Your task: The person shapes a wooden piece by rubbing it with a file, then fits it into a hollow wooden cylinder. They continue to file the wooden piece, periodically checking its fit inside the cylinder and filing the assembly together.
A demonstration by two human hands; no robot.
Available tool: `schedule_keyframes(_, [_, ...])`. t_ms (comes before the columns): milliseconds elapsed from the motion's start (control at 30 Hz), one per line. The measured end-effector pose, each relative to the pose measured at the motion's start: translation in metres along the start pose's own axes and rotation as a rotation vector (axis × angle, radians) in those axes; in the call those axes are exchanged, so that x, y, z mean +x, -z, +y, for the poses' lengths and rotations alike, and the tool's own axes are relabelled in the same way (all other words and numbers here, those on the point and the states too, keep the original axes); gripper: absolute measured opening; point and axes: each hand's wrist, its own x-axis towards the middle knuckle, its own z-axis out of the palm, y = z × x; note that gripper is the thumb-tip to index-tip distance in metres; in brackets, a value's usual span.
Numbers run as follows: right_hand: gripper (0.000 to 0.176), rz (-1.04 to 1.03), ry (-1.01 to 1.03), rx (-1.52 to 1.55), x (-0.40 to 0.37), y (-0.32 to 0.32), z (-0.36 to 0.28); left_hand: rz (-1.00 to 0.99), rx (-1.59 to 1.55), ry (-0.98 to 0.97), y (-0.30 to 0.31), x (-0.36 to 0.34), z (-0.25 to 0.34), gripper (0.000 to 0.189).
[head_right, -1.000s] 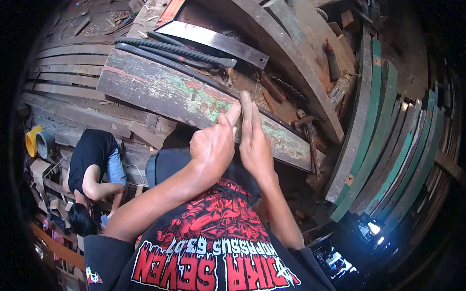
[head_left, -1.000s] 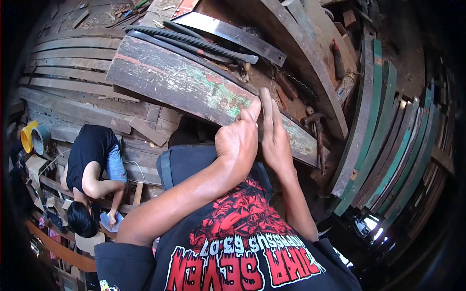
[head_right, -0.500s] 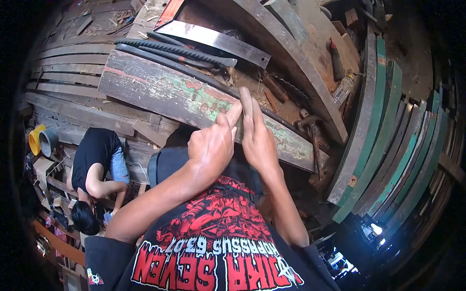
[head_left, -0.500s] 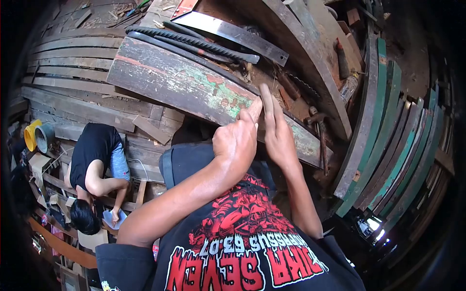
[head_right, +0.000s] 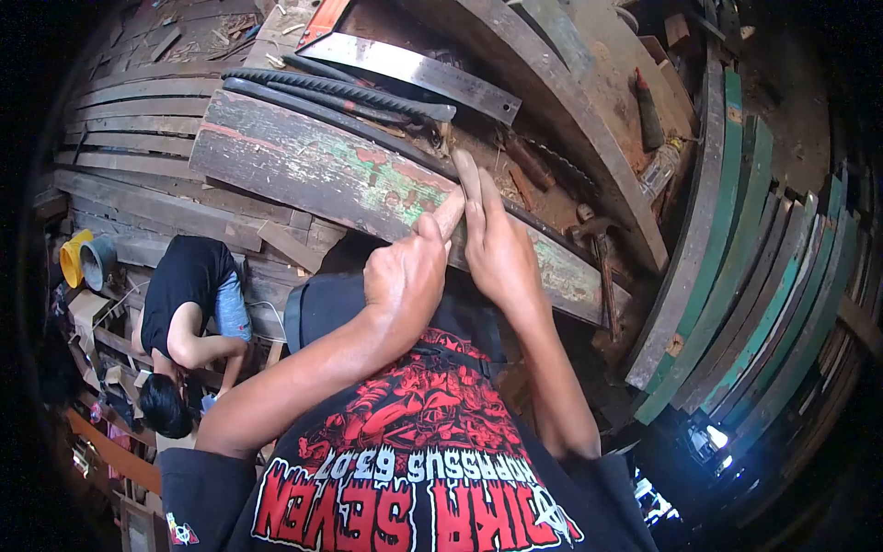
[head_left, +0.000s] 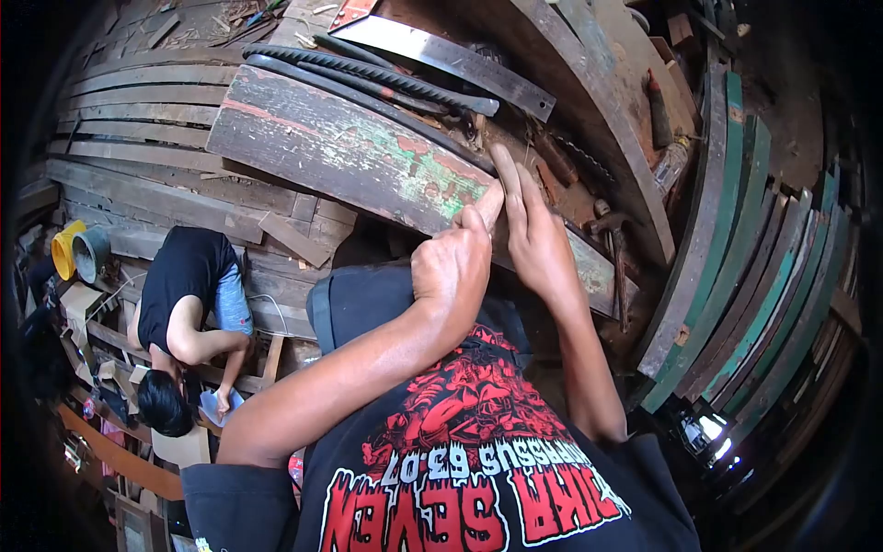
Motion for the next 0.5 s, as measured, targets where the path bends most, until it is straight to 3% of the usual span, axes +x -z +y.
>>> schedule_keyframes(100, [0.048, -0.009, 0.125, -0.040, -0.006, 0.004, 0.004, 0.013, 0.025, 0.047, -0.001, 0.001, 0.002, 0.012])
schedule_keyframes(167, [0.049, -0.004, 0.114, 0.010, -0.004, 0.001, -0.002, -0.021, 0.007, 0.074, 0.004, 0.000, 0.008, 0.018])
schedule_keyframes(200, [0.050, -0.048, -0.019, 0.012, 0.009, 0.000, -0.002, -0.016, 0.031, 0.089, 0.002, 0.000, 0.009, 0.018])
schedule_keyframes(300, [0.047, -0.044, 0.022, 0.057, -0.002, 0.002, -0.003, -0.013, 0.027, 0.054, -0.002, -0.001, 0.006, 0.020])
schedule_keyframes(433, [0.050, -0.006, 0.114, 0.021, -0.005, -0.002, 0.008, 0.023, -0.003, 0.068, -0.003, 0.000, 0.006, 0.011])
schedule_keyframes(500, [0.049, -0.039, -0.027, 0.045, -0.001, -0.003, 0.003, -0.020, -0.029, 0.079, 0.000, -0.001, 0.010, 0.018])
